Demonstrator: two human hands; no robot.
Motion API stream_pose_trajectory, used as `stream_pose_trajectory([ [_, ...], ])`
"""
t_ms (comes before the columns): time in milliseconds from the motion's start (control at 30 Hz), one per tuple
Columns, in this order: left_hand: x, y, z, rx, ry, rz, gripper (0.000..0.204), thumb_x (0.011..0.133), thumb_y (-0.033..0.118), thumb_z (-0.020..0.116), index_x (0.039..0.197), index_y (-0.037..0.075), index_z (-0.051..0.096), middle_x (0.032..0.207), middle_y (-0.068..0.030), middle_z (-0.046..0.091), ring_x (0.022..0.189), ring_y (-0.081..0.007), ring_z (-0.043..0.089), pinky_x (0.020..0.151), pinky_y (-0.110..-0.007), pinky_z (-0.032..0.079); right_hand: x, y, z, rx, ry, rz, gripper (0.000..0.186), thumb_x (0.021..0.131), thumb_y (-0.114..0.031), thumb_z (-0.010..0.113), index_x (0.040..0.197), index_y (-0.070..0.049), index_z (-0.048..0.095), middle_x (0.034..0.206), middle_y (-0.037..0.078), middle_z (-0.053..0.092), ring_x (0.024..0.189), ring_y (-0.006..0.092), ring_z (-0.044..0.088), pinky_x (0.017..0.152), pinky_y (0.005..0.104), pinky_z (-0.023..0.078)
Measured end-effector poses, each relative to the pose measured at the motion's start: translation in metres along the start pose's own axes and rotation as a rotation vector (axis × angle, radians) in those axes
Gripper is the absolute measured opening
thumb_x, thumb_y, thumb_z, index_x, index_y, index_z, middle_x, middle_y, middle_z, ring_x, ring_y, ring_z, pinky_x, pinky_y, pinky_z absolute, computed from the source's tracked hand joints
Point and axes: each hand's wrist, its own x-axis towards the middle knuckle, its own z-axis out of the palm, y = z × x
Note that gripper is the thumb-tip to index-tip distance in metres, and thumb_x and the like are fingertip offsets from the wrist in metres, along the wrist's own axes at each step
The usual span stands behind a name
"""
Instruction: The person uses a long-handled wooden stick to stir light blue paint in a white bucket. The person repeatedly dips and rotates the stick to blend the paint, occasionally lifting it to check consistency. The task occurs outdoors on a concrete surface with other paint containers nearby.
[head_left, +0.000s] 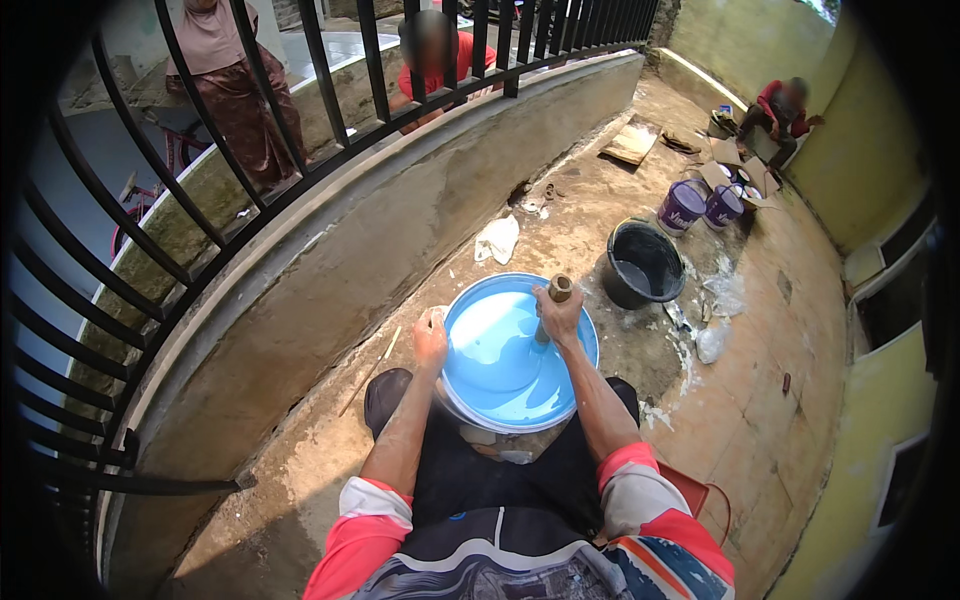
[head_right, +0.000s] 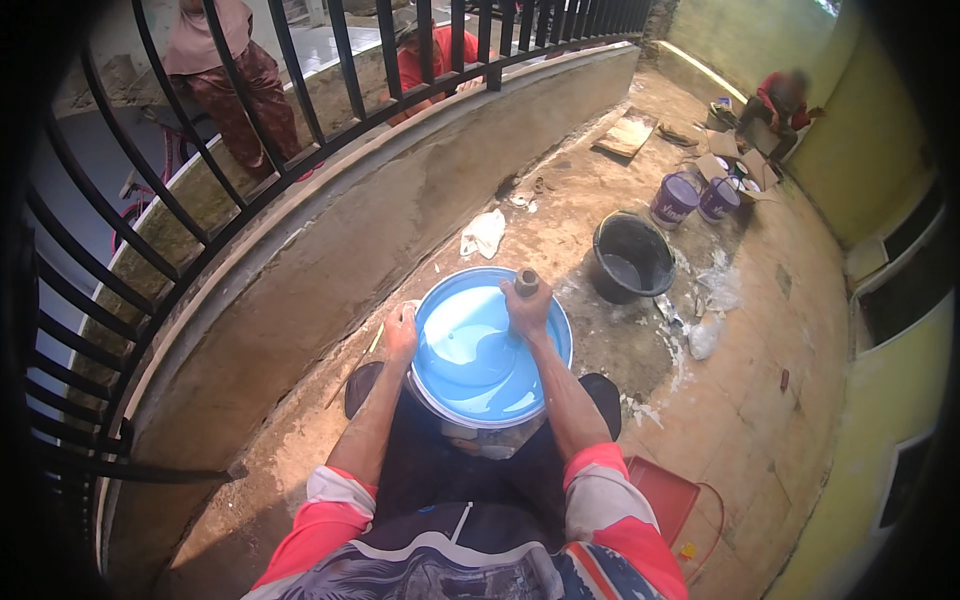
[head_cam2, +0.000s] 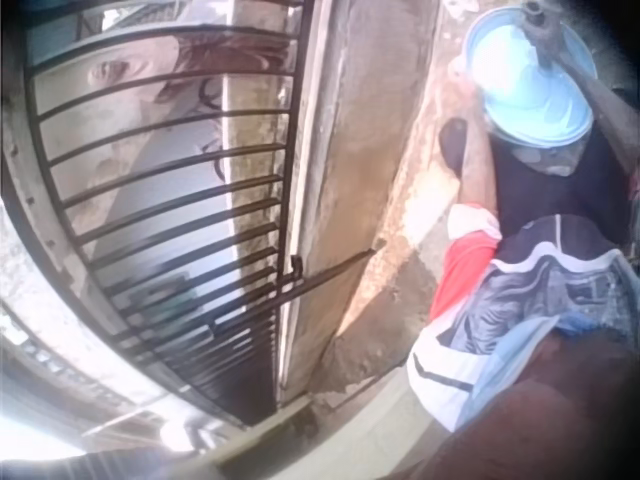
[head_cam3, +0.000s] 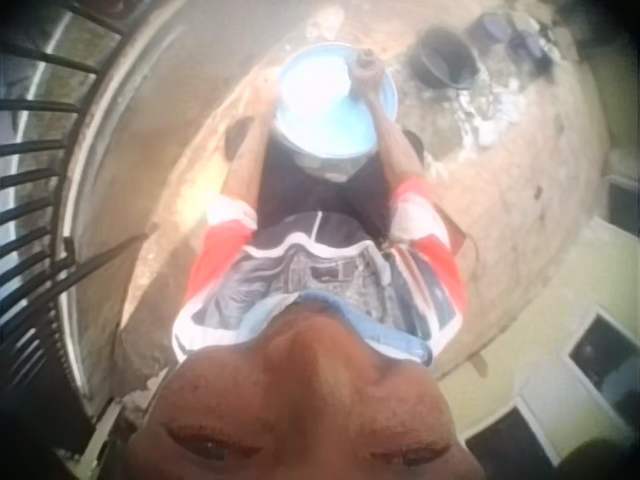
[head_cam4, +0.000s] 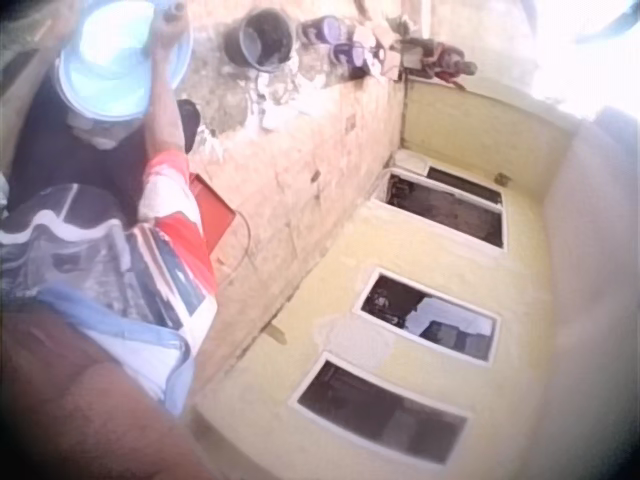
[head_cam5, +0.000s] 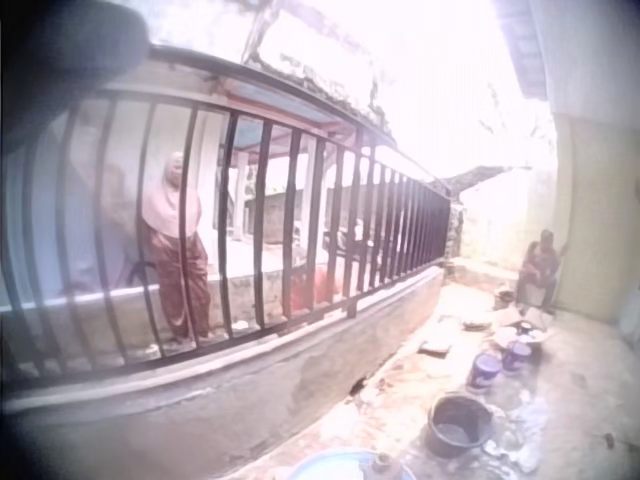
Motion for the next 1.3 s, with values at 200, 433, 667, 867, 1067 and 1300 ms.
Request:
stream_pose_trajectory([
  [200, 0.000, 0.014, 0.006, 0.014, -0.017, 0.035, 0.031, 0.101, 0.018, 0.048, 0.102, -0.003, 0.070, 0.091, -0.0156, 0.072, 0.084, -0.0233, 0.067, 0.079, -0.038, 0.051, 0.017, 0.010, 0.036, 0.215, 0.268, -0.140, 0.021, 0.081, -0.003, 0.074, 0.075, -0.007, 0.054, 0.063, -0.003, 0.052, 0.058, 0.0067, 0.050, 0.054, 0.0263, 0.041],
  [433, -0.002, 0.008, -0.003, 0.013, -0.041, -0.040, 0.032, 0.102, 0.020, 0.048, 0.104, -0.001, 0.072, 0.094, -0.0089, 0.072, 0.090, -0.0174, 0.064, 0.084, -0.033, 0.049, -0.042, -0.012, 0.041, 0.471, -0.229, 0.142, 0.020, 0.084, 0.000, 0.070, 0.076, -0.008, 0.054, 0.062, -0.001, 0.052, 0.050, 0.0089, 0.051, 0.046, 0.0263, 0.040],
  [667, 0.001, 0.000, -0.002, 0.036, 0.017, -0.041, 0.032, 0.101, 0.019, 0.048, 0.105, -0.002, 0.071, 0.094, -0.0141, 0.073, 0.090, -0.0218, 0.067, 0.083, -0.036, 0.050, -0.010, -0.009, 0.004, 0.001, -0.153, -0.005, 0.020, 0.082, -0.004, 0.074, 0.075, -0.007, 0.055, 0.064, -0.001, 0.056, 0.055, 0.0076, 0.054, 0.049, 0.0259, 0.042],
  [867, 0.002, -0.004, 0.002, 0.089, 0.022, -0.009, 0.031, 0.101, 0.020, 0.049, 0.105, -0.002, 0.071, 0.094, -0.0185, 0.073, 0.091, -0.0273, 0.068, 0.083, -0.039, 0.051, 0.021, 0.015, 0.048, 0.268, 0.199, -0.096, 0.019, 0.082, -0.004, 0.073, 0.074, -0.006, 0.056, 0.064, -0.001, 0.057, 0.056, 0.0079, 0.052, 0.051, 0.0251, 0.041],
  [1067, -0.002, 0.005, -0.001, 0.052, 0.013, 0.017, 0.032, 0.102, 0.022, 0.048, 0.105, -0.001, 0.071, 0.092, -0.0181, 0.073, 0.084, -0.0255, 0.068, 0.078, -0.039, 0.051, -0.028, -0.008, 0.070, 0.440, -0.233, 0.181, 0.023, 0.082, -0.004, 0.075, 0.071, -0.007, 0.055, 0.060, 0.000, 0.056, 0.049, 0.0091, 0.052, 0.045, 0.0266, 0.040],
  [1300, 0.001, 0.012, 0.005, 0.083, -0.021, 0.019, 0.036, 0.102, 0.023, 0.047, 0.105, -0.003, 0.071, 0.093, -0.0190, 0.073, 0.087, -0.0267, 0.069, 0.080, -0.040, 0.051, -0.010, -0.003, 0.001, -0.082, -0.208, 0.008, 0.023, 0.082, -0.011, 0.076, 0.070, -0.006, 0.057, 0.063, -0.002, 0.056, 0.058, 0.0071, 0.052, 0.052, 0.0275, 0.042],
])
